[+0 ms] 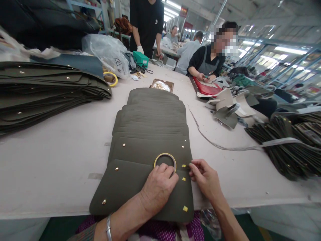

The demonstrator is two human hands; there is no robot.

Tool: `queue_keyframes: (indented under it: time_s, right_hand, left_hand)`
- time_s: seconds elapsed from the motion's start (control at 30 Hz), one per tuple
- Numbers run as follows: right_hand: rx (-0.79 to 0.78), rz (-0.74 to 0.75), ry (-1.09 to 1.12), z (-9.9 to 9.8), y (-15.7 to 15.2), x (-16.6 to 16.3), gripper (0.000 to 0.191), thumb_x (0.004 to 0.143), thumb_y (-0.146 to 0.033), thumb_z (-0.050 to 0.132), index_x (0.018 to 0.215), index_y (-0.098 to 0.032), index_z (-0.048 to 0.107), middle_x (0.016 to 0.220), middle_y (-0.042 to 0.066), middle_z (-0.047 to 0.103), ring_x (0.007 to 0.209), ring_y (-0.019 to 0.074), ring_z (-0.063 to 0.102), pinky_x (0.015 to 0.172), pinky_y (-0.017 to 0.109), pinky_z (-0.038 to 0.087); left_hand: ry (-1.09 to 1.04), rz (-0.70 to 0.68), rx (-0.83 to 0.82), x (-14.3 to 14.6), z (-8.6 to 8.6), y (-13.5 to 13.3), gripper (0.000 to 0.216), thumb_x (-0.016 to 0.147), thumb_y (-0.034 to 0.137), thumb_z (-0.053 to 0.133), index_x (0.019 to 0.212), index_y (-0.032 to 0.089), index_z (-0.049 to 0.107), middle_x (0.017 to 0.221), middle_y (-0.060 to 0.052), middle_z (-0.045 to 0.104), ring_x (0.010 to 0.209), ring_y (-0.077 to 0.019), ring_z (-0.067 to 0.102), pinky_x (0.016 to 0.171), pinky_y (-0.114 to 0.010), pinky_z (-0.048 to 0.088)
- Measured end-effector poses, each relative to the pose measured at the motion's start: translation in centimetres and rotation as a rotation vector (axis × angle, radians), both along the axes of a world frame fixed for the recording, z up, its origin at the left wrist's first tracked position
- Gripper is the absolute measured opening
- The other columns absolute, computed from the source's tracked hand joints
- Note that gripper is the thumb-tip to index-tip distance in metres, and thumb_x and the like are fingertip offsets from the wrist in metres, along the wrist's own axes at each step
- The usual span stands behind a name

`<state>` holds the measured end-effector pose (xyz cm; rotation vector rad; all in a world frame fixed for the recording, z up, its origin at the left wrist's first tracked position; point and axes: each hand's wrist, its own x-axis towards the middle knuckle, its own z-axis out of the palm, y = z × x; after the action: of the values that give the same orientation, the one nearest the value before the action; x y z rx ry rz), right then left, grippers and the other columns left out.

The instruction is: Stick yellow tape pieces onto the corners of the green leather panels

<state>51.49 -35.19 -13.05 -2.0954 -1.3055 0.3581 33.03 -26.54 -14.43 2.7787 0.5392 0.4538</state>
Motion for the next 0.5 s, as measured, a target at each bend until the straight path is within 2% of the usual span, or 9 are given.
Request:
queue_keyframes:
  time_s: [0.13,0.23,0.33,0.5]
  right_hand:
    - [0.078,0.34,-0.386,0.3,-0.6,0.0,0.019,0.093,-0.018,0.045,0.098,-0.02,0.063,0.096,0.008,0.067,0.089,0.0195,0.064,0.08,0.033,0.052]
    - [0.027,0.49,-0.572,0.6,0.0,-0.3,0.025,0.091,-0.01,0.043,0.101,-0.018,0.064,0.097,0.011,0.067,0.089,0.0209,0.062,0.078,0.034,0.053]
    - [-0.067,0.475,-0.58,0.7,1.2,-0.4,0.023,0.089,-0.008,0.046,0.096,-0.017,0.066,0.086,0.008,0.067,0.08,0.0199,0.063,0.073,0.031,0.052]
    - [-0.195,0.296,-0.343,0.7,2.6,0.0,0.018,0.089,-0.018,0.051,0.086,-0.019,0.069,0.083,0.005,0.071,0.077,0.018,0.066,0.074,0.029,0.049]
  left_hand:
    - [-0.016,0.011,0.02,0.0,0.0,0.0,0.008,0.092,0.021,0.05,0.09,0.019,0.057,0.097,-0.005,0.058,0.088,-0.0208,0.049,0.076,-0.035,0.047]
    - [-0.04,0.017,0.036,-0.2,-0.1,-0.1,0.01,0.092,0.023,0.05,0.09,0.018,0.058,0.096,-0.005,0.058,0.088,-0.0207,0.049,0.076,-0.036,0.046]
    - [-0.069,0.033,0.037,-0.2,-0.2,-0.1,0.009,0.092,0.023,0.051,0.09,0.018,0.058,0.095,-0.005,0.058,0.091,-0.0204,0.049,0.08,-0.036,0.046]
    - [-0.089,0.096,0.056,0.0,-0.1,0.0,0.007,0.09,0.02,0.052,0.09,0.018,0.058,0.094,-0.005,0.058,0.088,-0.022,0.048,0.082,-0.039,0.045]
